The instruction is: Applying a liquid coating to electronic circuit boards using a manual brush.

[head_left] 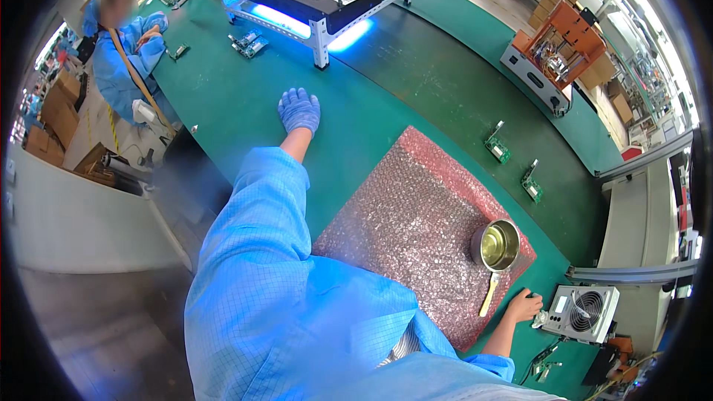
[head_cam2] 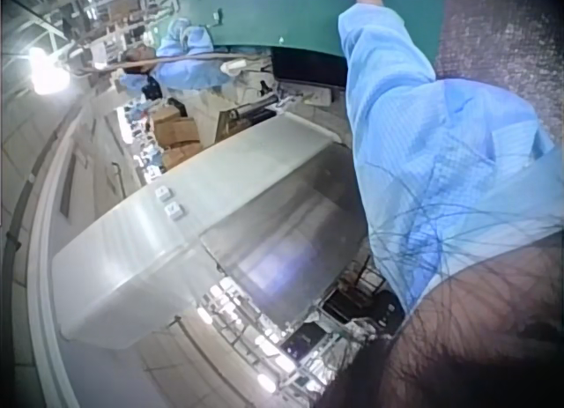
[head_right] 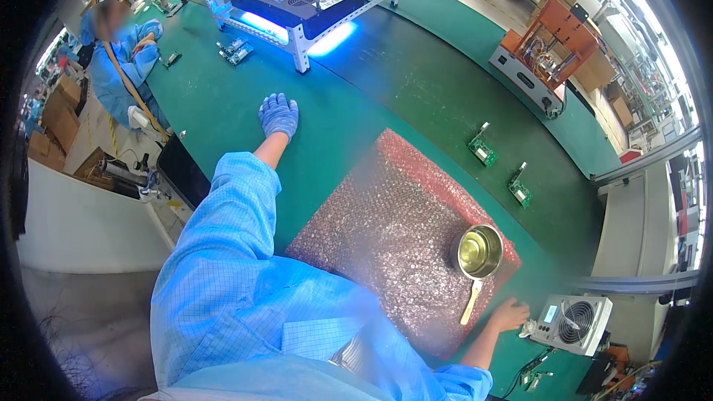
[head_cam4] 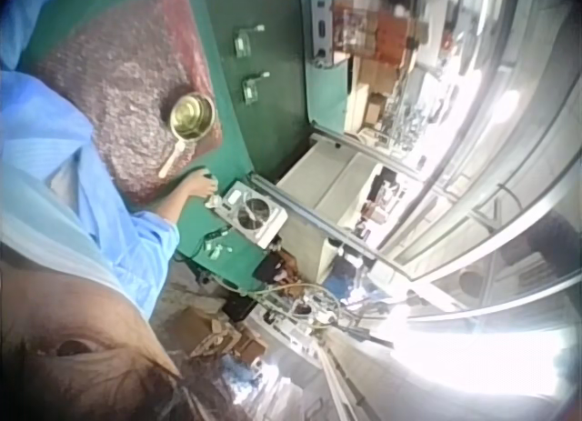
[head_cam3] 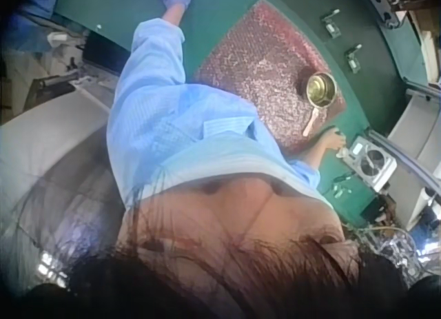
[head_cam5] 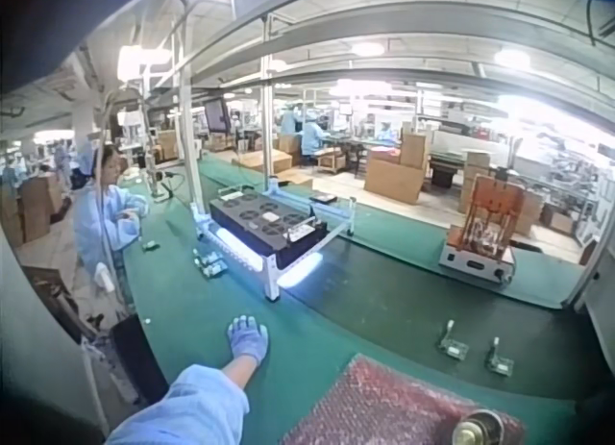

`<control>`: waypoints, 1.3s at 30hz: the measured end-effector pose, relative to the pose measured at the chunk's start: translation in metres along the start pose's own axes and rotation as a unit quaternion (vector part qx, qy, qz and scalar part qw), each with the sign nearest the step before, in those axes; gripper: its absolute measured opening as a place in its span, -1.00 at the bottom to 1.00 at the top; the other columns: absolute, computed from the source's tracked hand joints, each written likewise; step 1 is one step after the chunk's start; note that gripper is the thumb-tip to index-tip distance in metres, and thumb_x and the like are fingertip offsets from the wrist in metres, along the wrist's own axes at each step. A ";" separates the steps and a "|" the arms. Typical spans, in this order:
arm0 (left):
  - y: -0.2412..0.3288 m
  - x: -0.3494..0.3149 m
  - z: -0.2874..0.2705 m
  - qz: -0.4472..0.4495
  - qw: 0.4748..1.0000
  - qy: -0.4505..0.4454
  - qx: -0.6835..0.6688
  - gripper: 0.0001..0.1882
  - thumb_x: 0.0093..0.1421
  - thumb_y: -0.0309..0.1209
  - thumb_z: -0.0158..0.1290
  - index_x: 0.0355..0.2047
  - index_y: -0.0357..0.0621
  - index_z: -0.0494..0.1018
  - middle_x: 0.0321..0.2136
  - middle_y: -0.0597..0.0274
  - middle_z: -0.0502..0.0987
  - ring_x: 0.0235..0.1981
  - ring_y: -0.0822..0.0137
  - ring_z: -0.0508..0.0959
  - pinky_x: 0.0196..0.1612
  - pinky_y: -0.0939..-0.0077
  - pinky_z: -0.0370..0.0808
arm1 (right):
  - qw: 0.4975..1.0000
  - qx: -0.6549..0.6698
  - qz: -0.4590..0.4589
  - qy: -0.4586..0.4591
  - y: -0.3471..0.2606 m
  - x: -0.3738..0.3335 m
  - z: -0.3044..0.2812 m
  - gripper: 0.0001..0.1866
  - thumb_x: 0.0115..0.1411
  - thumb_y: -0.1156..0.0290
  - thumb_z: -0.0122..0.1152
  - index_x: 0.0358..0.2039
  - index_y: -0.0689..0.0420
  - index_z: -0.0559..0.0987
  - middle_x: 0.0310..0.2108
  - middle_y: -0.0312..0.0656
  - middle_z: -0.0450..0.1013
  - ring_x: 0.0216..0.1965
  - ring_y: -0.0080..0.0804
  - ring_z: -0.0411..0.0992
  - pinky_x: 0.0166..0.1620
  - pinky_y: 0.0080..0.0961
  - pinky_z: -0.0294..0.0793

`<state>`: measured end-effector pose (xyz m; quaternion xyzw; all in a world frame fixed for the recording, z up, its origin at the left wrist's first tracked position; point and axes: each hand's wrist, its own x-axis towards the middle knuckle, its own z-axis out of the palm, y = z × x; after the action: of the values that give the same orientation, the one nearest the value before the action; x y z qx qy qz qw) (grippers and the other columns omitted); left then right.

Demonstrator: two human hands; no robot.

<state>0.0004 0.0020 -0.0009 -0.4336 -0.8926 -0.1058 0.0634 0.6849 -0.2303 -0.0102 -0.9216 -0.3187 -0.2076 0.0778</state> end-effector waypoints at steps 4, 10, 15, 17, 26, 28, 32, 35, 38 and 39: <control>-0.001 0.000 0.001 -0.002 1.000 -0.003 -0.001 -0.45 0.18 -0.05 -0.34 0.09 -0.09 0.19 0.13 0.10 0.15 0.19 0.14 0.08 0.22 0.20 -0.08 | 1.000 0.006 0.000 0.003 0.000 0.000 0.001 -0.64 0.01 0.16 -0.03 -0.28 0.16 0.40 -0.26 -0.10 0.31 -0.20 -0.06 0.27 -0.19 -0.11 0.28; 0.002 0.000 0.000 -0.004 1.000 -0.005 -0.002 -0.45 0.19 -0.05 -0.34 0.10 -0.09 0.18 0.14 0.10 0.15 0.19 0.14 0.08 0.22 0.21 -0.09 | 1.000 0.003 0.002 0.000 -0.004 0.000 -0.005 -0.65 0.00 0.16 -0.04 -0.29 0.15 0.41 -0.27 -0.09 0.31 -0.20 -0.06 0.27 -0.19 -0.11 0.28; -0.001 0.001 0.002 -0.002 1.000 -0.003 -0.001 -0.45 0.19 -0.05 -0.34 0.10 -0.09 0.18 0.14 0.10 0.15 0.19 0.14 0.08 0.22 0.21 -0.09 | 1.000 -0.006 0.001 0.000 -0.003 0.000 -0.003 -0.65 0.00 0.17 -0.03 -0.29 0.15 0.42 -0.28 -0.11 0.31 -0.21 -0.08 0.28 -0.19 -0.14 0.29; -0.001 0.001 0.002 -0.002 1.000 -0.001 -0.001 -0.45 0.19 -0.05 -0.34 0.10 -0.09 0.18 0.14 0.10 0.15 0.19 0.14 0.08 0.22 0.21 -0.08 | 1.000 -0.010 0.003 -0.005 -0.003 0.000 -0.002 -0.65 0.00 0.17 -0.03 -0.29 0.14 0.42 -0.28 -0.12 0.31 -0.21 -0.08 0.28 -0.19 -0.14 0.29; 0.001 0.000 -0.001 -0.004 1.000 -0.006 0.002 -0.44 0.19 -0.05 -0.34 0.10 -0.09 0.18 0.14 0.11 0.15 0.19 0.14 0.08 0.22 0.21 -0.09 | 1.000 -0.006 0.005 0.006 -0.001 0.000 0.000 -0.67 0.00 0.17 -0.02 -0.30 0.13 0.42 -0.29 -0.13 0.31 -0.21 -0.10 0.28 -0.19 -0.15 0.28; 0.001 0.000 -0.001 -0.004 1.000 -0.006 0.004 -0.44 0.19 -0.05 -0.34 0.10 -0.09 0.17 0.14 0.11 0.15 0.19 0.14 0.08 0.22 0.22 -0.09 | 1.000 -0.006 0.007 0.000 -0.003 0.000 -0.002 -0.67 0.00 0.17 -0.02 -0.29 0.13 0.42 -0.28 -0.13 0.31 -0.21 -0.10 0.27 -0.19 -0.15 0.28; 0.001 0.000 0.000 -0.005 1.000 -0.008 0.003 -0.44 0.19 -0.05 -0.34 0.10 -0.08 0.17 0.14 0.11 0.15 0.19 0.14 0.08 0.22 0.21 -0.08 | 1.000 -0.010 0.007 -0.003 -0.001 0.000 0.000 -0.66 0.00 0.17 -0.02 -0.28 0.13 0.41 -0.28 -0.13 0.30 -0.22 -0.09 0.27 -0.20 -0.15 0.28; 0.000 0.000 0.001 -0.004 1.000 -0.007 0.006 -0.44 0.19 -0.05 -0.35 0.10 -0.08 0.17 0.14 0.11 0.15 0.19 0.14 0.08 0.22 0.20 -0.08 | 1.000 -0.008 -0.001 0.010 0.001 0.001 0.003 -0.65 0.00 0.17 -0.02 -0.28 0.13 0.40 -0.28 -0.13 0.30 -0.21 -0.09 0.27 -0.21 -0.14 0.29; 0.000 0.000 0.002 -0.006 1.000 -0.007 0.005 -0.45 0.19 -0.05 -0.35 0.10 -0.08 0.17 0.14 0.11 0.14 0.19 0.14 0.08 0.21 0.20 -0.08 | 1.000 -0.007 -0.004 0.008 0.001 0.000 0.002 -0.64 0.00 0.15 -0.02 -0.27 0.14 0.39 -0.28 -0.13 0.30 -0.21 -0.09 0.28 -0.22 -0.14 0.29; 0.000 0.000 0.002 -0.007 1.000 -0.007 0.002 -0.45 0.19 -0.05 -0.35 0.10 -0.08 0.18 0.14 0.11 0.14 0.19 0.14 0.08 0.21 0.20 -0.08 | 1.000 -0.007 -0.002 0.009 0.001 0.001 0.003 -0.64 -0.01 0.15 -0.02 -0.28 0.14 0.40 -0.28 -0.13 0.30 -0.21 -0.09 0.28 -0.22 -0.14 0.29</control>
<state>0.0007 0.0027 -0.0025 -0.4284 -0.8960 -0.1017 0.0570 0.6867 -0.2299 -0.0124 -0.9197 -0.3180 -0.2180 0.0737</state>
